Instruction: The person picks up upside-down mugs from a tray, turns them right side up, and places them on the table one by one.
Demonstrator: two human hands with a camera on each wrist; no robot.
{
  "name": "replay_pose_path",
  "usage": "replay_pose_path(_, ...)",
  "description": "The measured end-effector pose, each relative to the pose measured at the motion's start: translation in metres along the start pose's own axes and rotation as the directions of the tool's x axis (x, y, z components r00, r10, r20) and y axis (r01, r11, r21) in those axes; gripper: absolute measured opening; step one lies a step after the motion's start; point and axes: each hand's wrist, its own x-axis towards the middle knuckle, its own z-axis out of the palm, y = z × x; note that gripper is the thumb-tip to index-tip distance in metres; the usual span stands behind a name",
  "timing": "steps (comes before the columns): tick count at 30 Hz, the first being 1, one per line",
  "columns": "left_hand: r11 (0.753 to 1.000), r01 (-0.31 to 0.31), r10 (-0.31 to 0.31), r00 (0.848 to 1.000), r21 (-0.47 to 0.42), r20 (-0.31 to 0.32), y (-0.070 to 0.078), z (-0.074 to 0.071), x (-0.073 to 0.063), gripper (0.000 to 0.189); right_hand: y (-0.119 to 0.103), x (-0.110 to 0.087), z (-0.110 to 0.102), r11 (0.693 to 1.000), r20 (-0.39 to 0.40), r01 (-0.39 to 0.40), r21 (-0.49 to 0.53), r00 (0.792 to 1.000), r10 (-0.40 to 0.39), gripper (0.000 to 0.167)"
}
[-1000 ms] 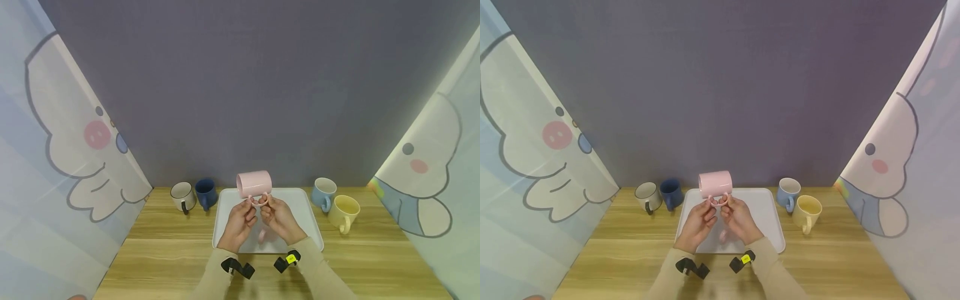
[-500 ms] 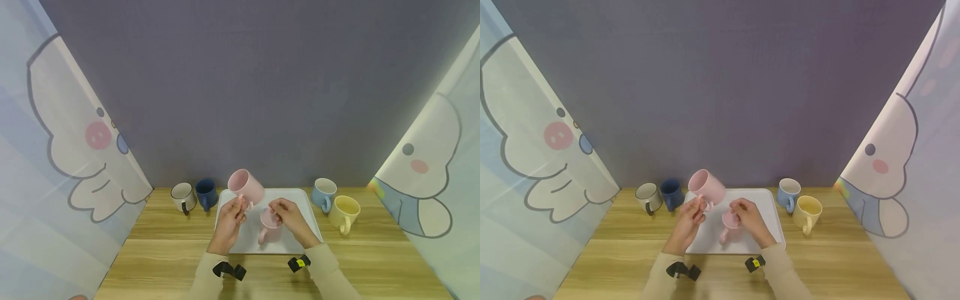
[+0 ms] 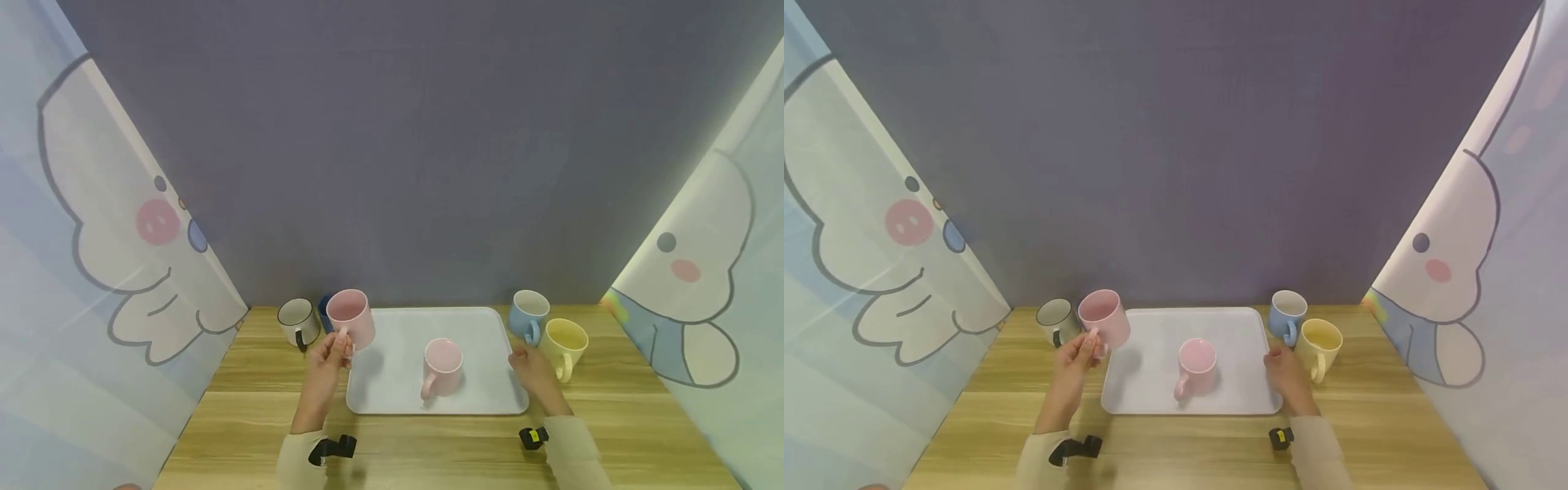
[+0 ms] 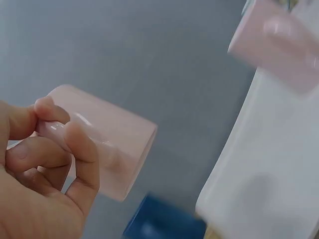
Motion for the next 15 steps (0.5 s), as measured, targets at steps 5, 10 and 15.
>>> replay_pose_path(5, 0.996, -0.033, 0.038, 0.998, 0.081, -0.058, 0.000, -0.033, -0.003, 0.037, 0.027, 0.003, 0.001, 0.999, 0.060, -0.019, -0.041, 0.998, 0.022, 0.041)
replay_pose_path(10, 0.984, -0.020, 0.049, 0.985, 0.177, -0.165, 0.001, -0.060, -0.010, 0.034, 0.034, 0.002, 0.003, 0.998, 0.057, 0.006, -0.057, 0.998, -0.003, 0.031)
replay_pose_path(15, 0.971, -0.003, 0.078, 0.949, 0.237, -0.307, -0.004, -0.081, -0.014, 0.032, 0.036, 0.003, 0.005, 0.996, 0.067, 0.035, -0.087, 0.997, -0.029, 0.026)
